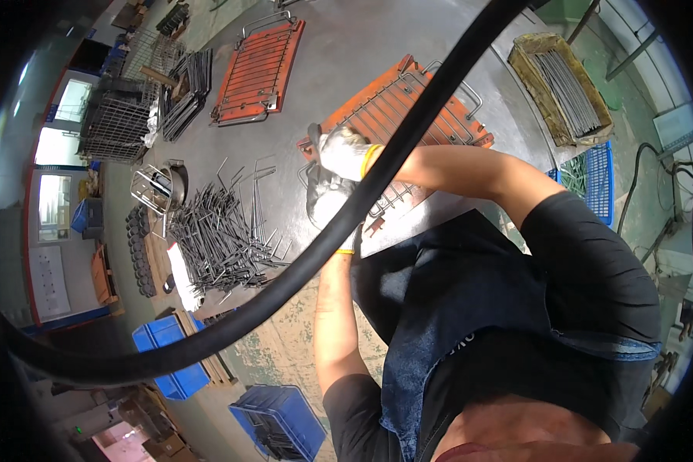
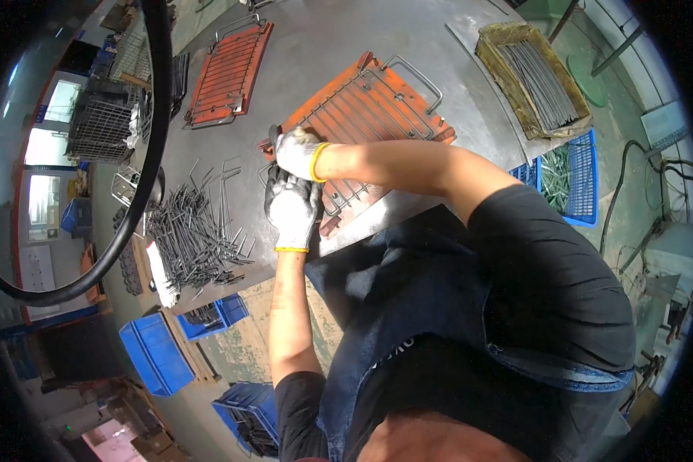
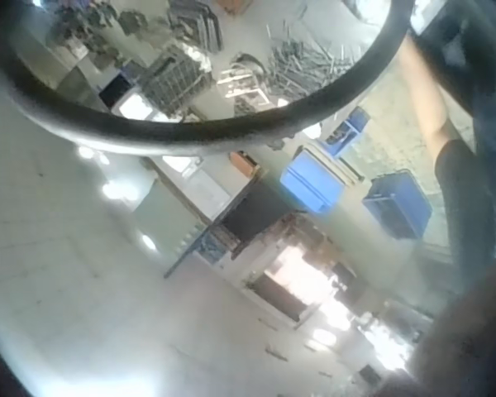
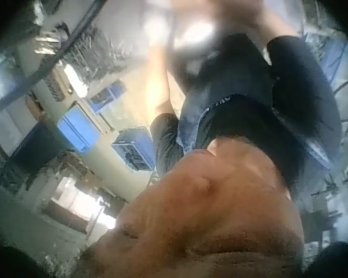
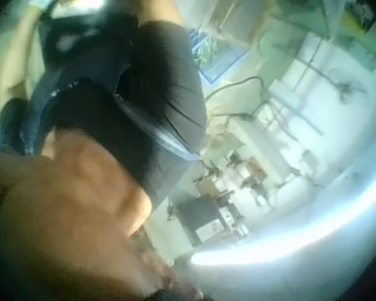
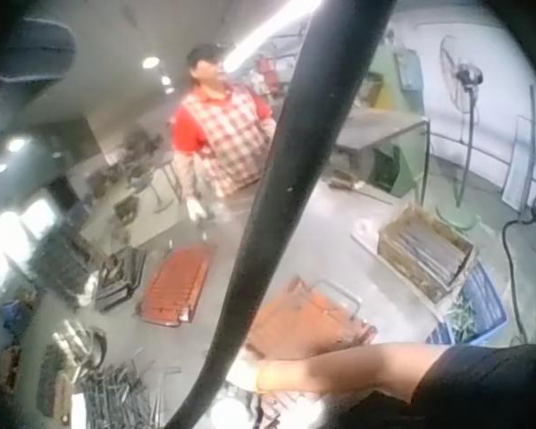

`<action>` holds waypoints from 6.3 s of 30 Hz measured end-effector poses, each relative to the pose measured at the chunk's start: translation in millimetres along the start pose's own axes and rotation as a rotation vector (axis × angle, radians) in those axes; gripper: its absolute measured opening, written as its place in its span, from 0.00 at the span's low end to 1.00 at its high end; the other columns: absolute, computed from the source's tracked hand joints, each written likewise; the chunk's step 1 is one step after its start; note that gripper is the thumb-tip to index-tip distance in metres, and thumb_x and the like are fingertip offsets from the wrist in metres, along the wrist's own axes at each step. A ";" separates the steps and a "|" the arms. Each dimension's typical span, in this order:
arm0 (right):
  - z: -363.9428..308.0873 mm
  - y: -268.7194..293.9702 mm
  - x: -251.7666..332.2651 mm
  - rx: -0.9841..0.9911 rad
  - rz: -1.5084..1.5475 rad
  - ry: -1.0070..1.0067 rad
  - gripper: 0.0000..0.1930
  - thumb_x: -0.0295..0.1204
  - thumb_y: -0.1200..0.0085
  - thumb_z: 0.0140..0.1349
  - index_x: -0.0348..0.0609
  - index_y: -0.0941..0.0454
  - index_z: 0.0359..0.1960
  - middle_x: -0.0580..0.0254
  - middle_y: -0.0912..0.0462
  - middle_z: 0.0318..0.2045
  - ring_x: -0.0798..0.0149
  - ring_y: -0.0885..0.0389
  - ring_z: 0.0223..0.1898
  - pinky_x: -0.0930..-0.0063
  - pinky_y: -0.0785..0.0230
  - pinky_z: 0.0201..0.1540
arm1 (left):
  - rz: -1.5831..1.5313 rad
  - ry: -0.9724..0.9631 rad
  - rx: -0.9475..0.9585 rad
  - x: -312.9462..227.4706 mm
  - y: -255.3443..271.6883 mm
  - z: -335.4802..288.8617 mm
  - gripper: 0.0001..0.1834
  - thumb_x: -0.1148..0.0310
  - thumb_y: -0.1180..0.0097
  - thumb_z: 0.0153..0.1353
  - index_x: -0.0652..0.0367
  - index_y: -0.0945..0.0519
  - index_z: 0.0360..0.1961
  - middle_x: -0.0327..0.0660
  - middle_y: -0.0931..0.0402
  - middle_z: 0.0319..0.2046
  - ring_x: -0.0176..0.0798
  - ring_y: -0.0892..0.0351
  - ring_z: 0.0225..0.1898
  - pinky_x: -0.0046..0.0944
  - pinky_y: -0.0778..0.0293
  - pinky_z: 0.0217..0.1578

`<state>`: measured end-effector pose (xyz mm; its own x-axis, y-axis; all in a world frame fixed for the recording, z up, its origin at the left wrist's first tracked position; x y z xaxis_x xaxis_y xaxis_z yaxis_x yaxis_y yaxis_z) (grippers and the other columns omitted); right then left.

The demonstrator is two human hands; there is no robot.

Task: The person places metal rods into the slots of a jig by hand, sets the completed assembly aside, and arranges bent wire components on the worktable.

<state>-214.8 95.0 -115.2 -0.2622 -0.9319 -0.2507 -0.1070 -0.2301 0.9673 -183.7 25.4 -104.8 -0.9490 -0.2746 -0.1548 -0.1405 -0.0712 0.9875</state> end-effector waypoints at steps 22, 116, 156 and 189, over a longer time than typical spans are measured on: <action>-328.1 -58.6 -117.0 -0.446 1.516 -0.675 0.14 0.33 0.51 0.65 0.45 0.24 0.50 0.59 0.17 0.35 0.65 0.14 0.35 0.74 0.24 0.36 | -1.764 0.993 0.237 8.1 -56.7 -73.6 0.17 0.59 0.58 0.70 0.65 0.27 0.38 0.52 0.21 0.32 0.48 0.19 0.29 0.40 0.23 0.23; -396.2 -102.3 -365.2 -0.046 0.023 -1.159 0.13 0.32 0.48 0.53 0.35 0.19 0.35 0.45 0.18 0.31 0.50 0.17 0.30 0.55 0.26 0.26 | -1.783 0.782 -0.724 57.8 -58.7 -113.4 0.11 0.65 0.47 0.63 0.61 0.23 0.29 0.27 0.45 0.15 0.24 0.47 0.14 0.28 0.46 0.17; -308.7 63.7 -201.5 -0.508 1.389 -0.399 0.23 0.39 0.50 0.64 0.34 0.28 0.53 0.56 0.16 0.39 0.69 0.18 0.40 0.74 0.27 0.45 | -0.511 0.447 -0.965 39.2 61.6 -60.9 0.28 0.62 0.45 0.62 0.63 0.33 0.61 0.50 0.29 0.58 0.45 0.28 0.58 0.37 0.33 0.56; -239.8 25.8 -79.8 -0.417 1.241 -0.026 0.19 0.43 0.50 0.64 0.40 0.24 0.46 0.49 0.20 0.43 0.50 0.23 0.47 0.59 0.32 0.51 | -1.416 0.248 -0.002 -129.1 50.6 -33.9 0.09 0.70 0.42 0.61 0.63 0.17 0.38 0.36 0.18 0.30 0.28 0.24 0.33 0.29 0.29 0.37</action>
<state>33.4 96.2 -60.8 0.0106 -0.5803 0.8143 0.5194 0.6991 0.4914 -58.8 24.7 -35.8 0.0594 -0.1301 -0.9897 -0.9066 -0.4220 0.0011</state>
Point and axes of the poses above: each hand's wrist, its own z-axis towards the middle knuckle, its own y-axis out of the back of the hand, x = y × z, the point moved 9 cm from there along z, towards the middle knuckle
